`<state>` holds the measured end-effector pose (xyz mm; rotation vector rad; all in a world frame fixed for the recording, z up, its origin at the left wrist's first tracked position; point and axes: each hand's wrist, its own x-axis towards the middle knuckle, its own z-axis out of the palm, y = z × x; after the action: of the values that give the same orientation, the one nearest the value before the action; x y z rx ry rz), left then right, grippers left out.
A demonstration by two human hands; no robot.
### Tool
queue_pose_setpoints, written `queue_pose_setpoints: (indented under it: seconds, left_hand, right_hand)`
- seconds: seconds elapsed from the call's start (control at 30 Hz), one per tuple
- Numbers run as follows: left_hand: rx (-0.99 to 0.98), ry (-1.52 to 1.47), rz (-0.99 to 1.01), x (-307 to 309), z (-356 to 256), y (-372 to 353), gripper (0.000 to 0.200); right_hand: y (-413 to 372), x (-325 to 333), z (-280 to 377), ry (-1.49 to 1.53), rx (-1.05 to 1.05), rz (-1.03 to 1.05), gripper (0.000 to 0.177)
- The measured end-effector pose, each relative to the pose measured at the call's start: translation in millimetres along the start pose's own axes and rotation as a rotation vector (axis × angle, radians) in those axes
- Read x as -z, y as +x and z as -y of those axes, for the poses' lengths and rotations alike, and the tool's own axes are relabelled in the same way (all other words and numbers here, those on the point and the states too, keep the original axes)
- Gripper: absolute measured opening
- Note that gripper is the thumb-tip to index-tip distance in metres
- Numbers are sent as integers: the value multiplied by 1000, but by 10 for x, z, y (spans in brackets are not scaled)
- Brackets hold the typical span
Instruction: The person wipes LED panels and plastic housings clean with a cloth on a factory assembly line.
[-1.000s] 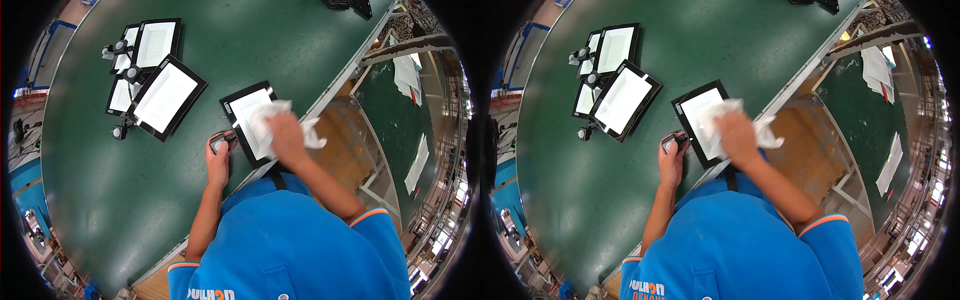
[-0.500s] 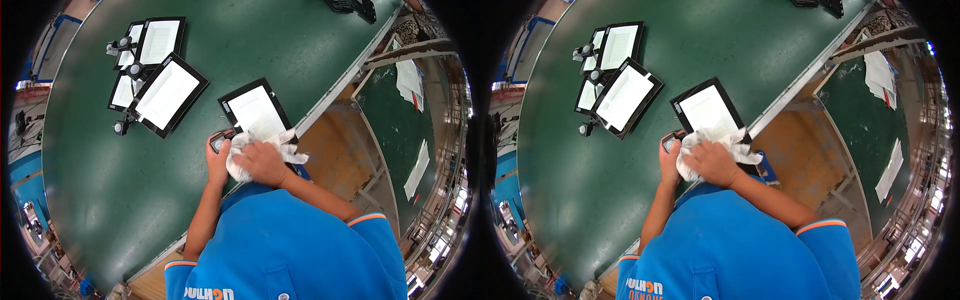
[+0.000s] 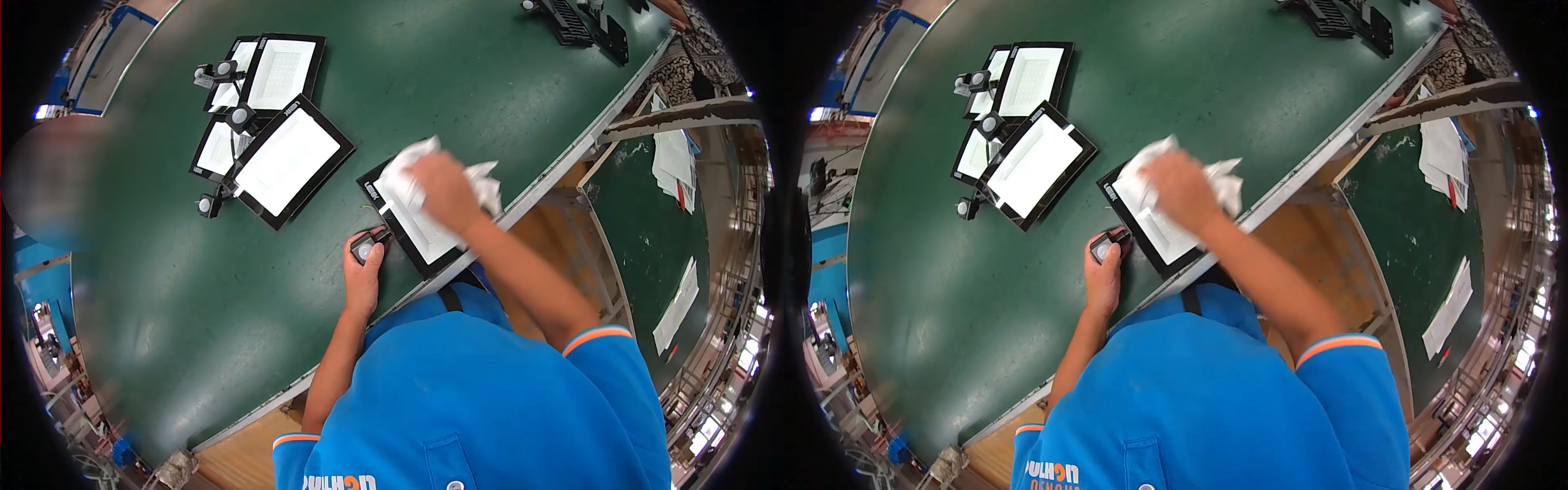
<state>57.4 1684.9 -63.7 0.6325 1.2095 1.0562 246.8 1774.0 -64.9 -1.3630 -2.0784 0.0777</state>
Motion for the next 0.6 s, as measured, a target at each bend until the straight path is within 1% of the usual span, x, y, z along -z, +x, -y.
queue_pose_setpoints:
  seconds: [0.03,0.07,0.13,0.17,0.23,0.27,0.33,0.37,0.43,0.5,0.57,0.6]
  left_hand:
    - [-5,21,16,-3,3,-3,33]
    - [-14,43,32,-4,-5,8,33]
    - [-20,57,35,-25,-28,30,32]
    - [-34,55,29,-25,-32,40,32]
    - [-27,51,23,3,0,42,31]
    - [-43,17,22,12,35,48,31]
    - [-3,75,-18,22,50,51,31]
    - [38,135,-55,56,53,31,31]
    - [-38,109,-25,-43,-58,30,29]
    - [-25,52,-7,-79,-149,21,28]
    - [-58,22,-7,-117,-417,33,29]
    - [-160,258,38,-102,-582,37,29]
  right_hand:
    - [127,91,-181,-52,-47,-39,13]
    - [163,109,-259,-48,-35,-42,13]
    - [296,137,-328,-177,-105,-7,11]
    - [314,101,-281,-174,-93,-15,11]
    - [296,52,82,-104,-62,107,18]
    - [278,22,274,-99,-60,107,18]
    - [229,-38,576,89,291,233,16]
    - [284,-207,404,185,225,131,18]
    - [504,-316,53,59,-19,35,18]
    - [641,-138,-214,-29,-158,90,24]
    - [563,-61,-409,33,-235,-25,29]
    - [548,67,-415,84,-269,-3,31]
